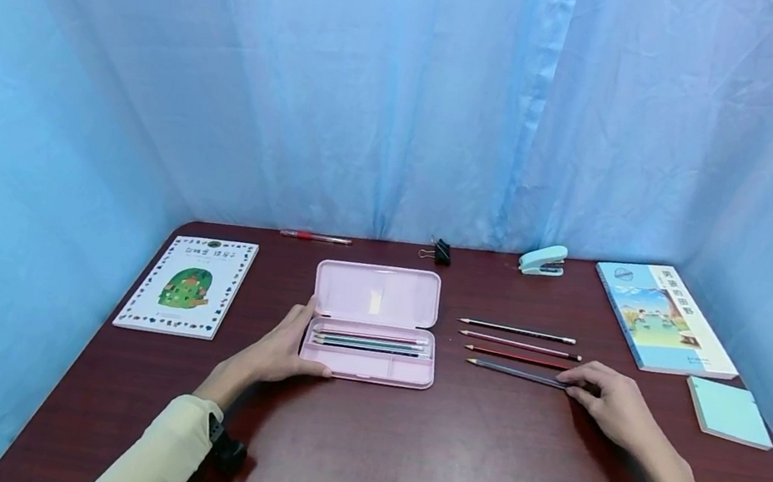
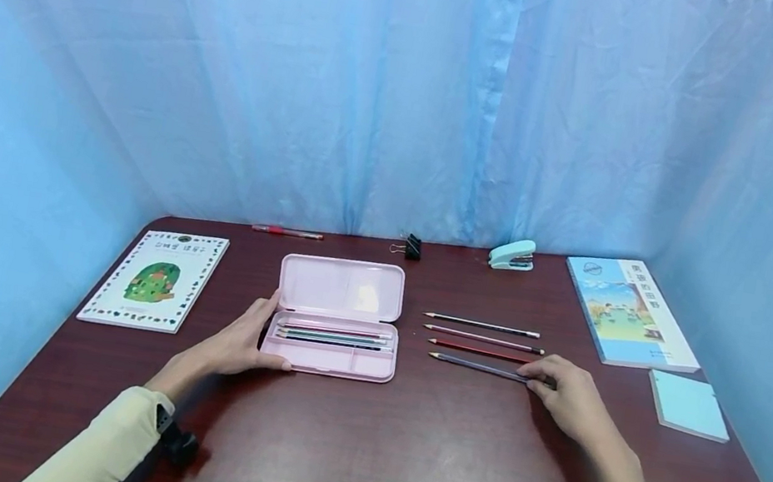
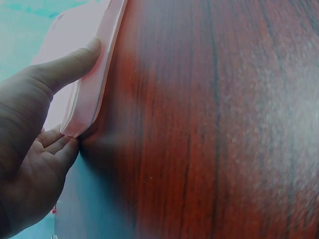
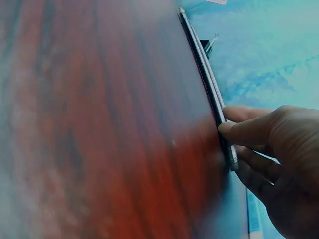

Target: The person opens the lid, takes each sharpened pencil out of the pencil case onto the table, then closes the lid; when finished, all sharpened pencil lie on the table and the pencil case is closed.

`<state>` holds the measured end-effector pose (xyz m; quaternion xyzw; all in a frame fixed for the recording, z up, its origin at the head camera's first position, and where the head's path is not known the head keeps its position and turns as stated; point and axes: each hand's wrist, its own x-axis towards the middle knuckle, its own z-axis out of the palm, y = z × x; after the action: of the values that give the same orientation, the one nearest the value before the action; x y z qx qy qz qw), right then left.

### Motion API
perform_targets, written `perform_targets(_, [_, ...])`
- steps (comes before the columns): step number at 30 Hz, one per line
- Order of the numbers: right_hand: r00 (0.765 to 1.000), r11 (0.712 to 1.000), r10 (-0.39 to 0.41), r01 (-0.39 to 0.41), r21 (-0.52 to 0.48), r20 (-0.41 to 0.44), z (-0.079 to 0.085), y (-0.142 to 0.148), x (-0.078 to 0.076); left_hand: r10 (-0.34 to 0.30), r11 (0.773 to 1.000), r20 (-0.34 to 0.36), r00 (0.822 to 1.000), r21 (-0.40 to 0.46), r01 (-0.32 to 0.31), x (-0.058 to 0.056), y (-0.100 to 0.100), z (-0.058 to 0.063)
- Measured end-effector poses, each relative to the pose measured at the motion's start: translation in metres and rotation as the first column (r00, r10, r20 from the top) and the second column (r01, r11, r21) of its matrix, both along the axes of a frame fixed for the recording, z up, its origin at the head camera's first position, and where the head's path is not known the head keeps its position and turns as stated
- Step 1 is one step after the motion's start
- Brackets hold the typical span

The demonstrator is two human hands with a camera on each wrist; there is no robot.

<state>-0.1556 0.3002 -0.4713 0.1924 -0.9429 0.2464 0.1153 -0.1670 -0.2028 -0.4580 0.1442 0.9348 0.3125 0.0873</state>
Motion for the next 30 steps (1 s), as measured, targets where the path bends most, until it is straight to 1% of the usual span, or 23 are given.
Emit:
perform_targets(4, [0.999,1.0,0.024,-0.024,-0.003,-0.022,0.009,-0.013,-0.002,-0.006,1.0,-0.012,1.0,-0.002,0.006,0.0,0.0,-0.001])
perform_targets(7, [0.998,0.998,0.057,-0.058,-0.031,-0.034,0.018,-0.03,-0.009,-0.006,1.0,-0.014,1.0,0.002,0.006,0.0,-0.001,-0.001])
perform_targets(9, [0.994,0.993,0.097,-0.099,-0.056,-0.043,0.024,-0.044,-0.015,-0.008,1.0,-0.017,1.0,0.006,0.008,0.0,-0.001,0.0])
perform_targets(14, [0.979,0.971,0.203,-0.206,-0.12,-0.035,0.035,-0.092,-0.031,-0.015,1.0,-0.023,1.0,0.006,0.016,-0.001,-0.001,0.0])
perform_targets(19, [0.951,0.94,0.308,-0.301,-0.16,0.018,0.033,-0.145,-0.041,-0.021,1.0,-0.031,0.999,0.008,0.021,-0.001,-0.001,0.0])
perform_targets(23, [0.916,0.914,0.395,-0.383,-0.135,0.076,0.028,-0.18,-0.043,-0.024,1.0,-0.037,0.999,0.016,0.024,-0.001,0.0,0.0])
perform_targets(26, [0.891,0.897,0.443,-0.438,-0.063,0.104,0.026,-0.198,-0.041,-0.023,1.0,-0.031,0.999,0.014,0.023,0.0,0.0,0.001])
perform_targets(28, [0.883,0.89,0.455,-0.457,-0.018,0.114,0.025,-0.206,-0.04,-0.019,1.0,-0.024,1.0,0.012,0.019,0.0,0.0,0.001])
perform_targets(30, [0.884,0.888,0.454,-0.46,0.028,0.112,0.025,-0.211,-0.039,-0.015,1.0,-0.026,1.0,0.006,0.016,-0.001,0.0,0.001])
